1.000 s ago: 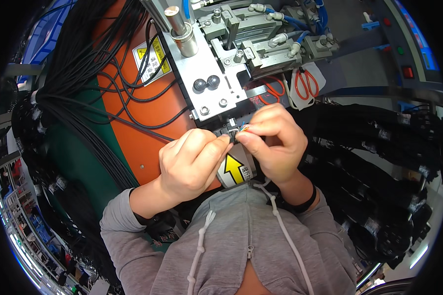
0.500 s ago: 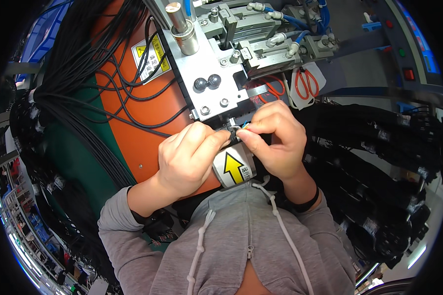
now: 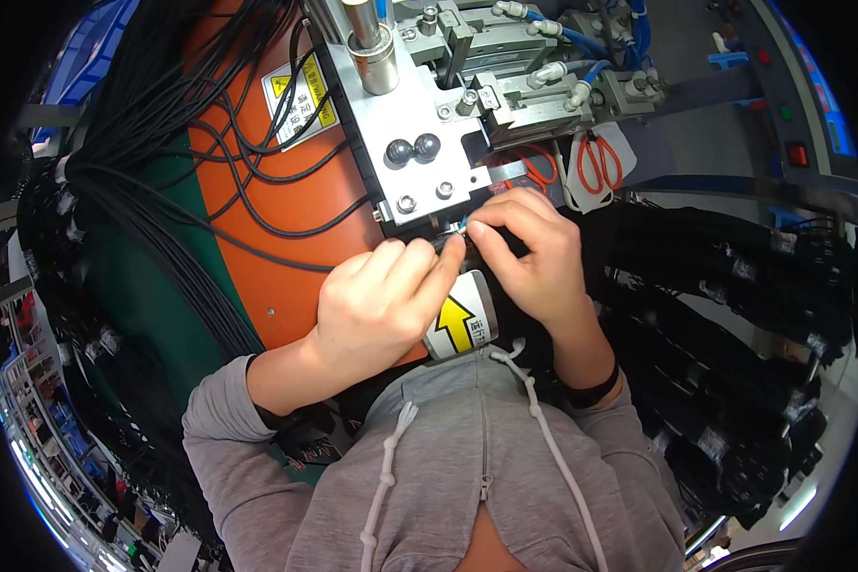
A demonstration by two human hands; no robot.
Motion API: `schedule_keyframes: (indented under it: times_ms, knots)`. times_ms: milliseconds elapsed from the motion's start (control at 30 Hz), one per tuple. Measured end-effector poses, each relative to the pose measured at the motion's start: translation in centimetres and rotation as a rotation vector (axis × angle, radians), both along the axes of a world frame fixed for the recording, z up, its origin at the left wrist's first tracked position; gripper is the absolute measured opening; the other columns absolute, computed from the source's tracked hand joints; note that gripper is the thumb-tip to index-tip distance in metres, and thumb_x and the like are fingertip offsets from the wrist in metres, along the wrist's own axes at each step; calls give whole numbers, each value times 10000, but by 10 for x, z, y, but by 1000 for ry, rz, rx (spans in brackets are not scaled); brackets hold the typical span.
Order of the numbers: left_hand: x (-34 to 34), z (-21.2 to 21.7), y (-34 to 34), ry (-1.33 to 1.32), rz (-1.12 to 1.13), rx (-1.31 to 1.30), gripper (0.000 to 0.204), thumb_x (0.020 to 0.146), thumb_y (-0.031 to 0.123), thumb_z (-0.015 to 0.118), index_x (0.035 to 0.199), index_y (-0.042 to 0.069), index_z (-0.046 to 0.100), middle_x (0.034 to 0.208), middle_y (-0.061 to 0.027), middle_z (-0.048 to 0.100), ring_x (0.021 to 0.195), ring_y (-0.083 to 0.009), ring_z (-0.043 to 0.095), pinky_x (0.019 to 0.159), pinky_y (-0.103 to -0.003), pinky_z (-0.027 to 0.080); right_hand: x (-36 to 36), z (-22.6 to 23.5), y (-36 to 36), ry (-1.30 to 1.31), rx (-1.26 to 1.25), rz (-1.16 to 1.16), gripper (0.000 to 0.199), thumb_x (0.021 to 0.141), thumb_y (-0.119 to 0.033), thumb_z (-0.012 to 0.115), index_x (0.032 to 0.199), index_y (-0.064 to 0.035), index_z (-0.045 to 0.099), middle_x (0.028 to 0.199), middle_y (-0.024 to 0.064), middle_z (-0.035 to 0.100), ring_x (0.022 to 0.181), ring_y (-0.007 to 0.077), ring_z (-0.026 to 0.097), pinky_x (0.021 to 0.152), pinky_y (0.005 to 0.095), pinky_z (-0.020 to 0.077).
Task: Assembling a wire harness by inserting individual wires into a connector block at an assembly station.
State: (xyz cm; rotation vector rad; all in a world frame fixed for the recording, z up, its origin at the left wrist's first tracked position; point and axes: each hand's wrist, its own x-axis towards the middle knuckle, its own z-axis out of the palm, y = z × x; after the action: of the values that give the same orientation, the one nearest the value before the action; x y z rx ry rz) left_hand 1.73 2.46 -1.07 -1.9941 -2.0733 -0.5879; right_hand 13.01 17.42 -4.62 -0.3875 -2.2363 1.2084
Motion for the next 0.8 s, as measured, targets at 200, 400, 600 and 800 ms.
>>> schedule_keyframes:
  times_ms: [200, 400, 600, 800]
  knots:
    - [4, 2, 0, 75, 54, -84, 333, 698, 125, 622, 1015, 38, 676, 731, 6, 445, 628, -99, 470, 479, -220, 356, 1, 4, -4, -114, 117, 16, 83, 722, 26, 672, 742, 8, 593, 710, 95, 589, 664, 239, 565, 623, 313, 450]
    - [-2, 0, 4, 32, 34, -61, 288, 703, 116, 630, 974, 29, 672, 727, 3, 447, 642, -99, 496, 485, -233, 368, -5, -14, -10, -4, -117, -92, 95, 739, 32, 647, 730, -1, 559, 697, 66, 561, 649, 176, 535, 622, 275, 423]
    - [-9, -6, 7, -11, 21, 42, 215, 712, 99, 637, 914, 33, 667, 730, 2, 485, 633, -104, 525, 499, -245, 385, -3, -26, -9, -75, -651, -58, 94, 769, -12, 666, 767, 9, 574, 725, 58, 572, 639, 122, 534, 603, 257, 426]
    - [-4, 1, -2, -35, 64, 26, 225, 716, 96, 635, 928, 31, 670, 732, 1, 510, 620, -112, 540, 509, -245, 401, 1, -21, -17, -27, -533, -84, 73, 861, -54, 621, 860, -10, 563, 778, -13, 561, 710, 52, 495, 666, 204, 411]
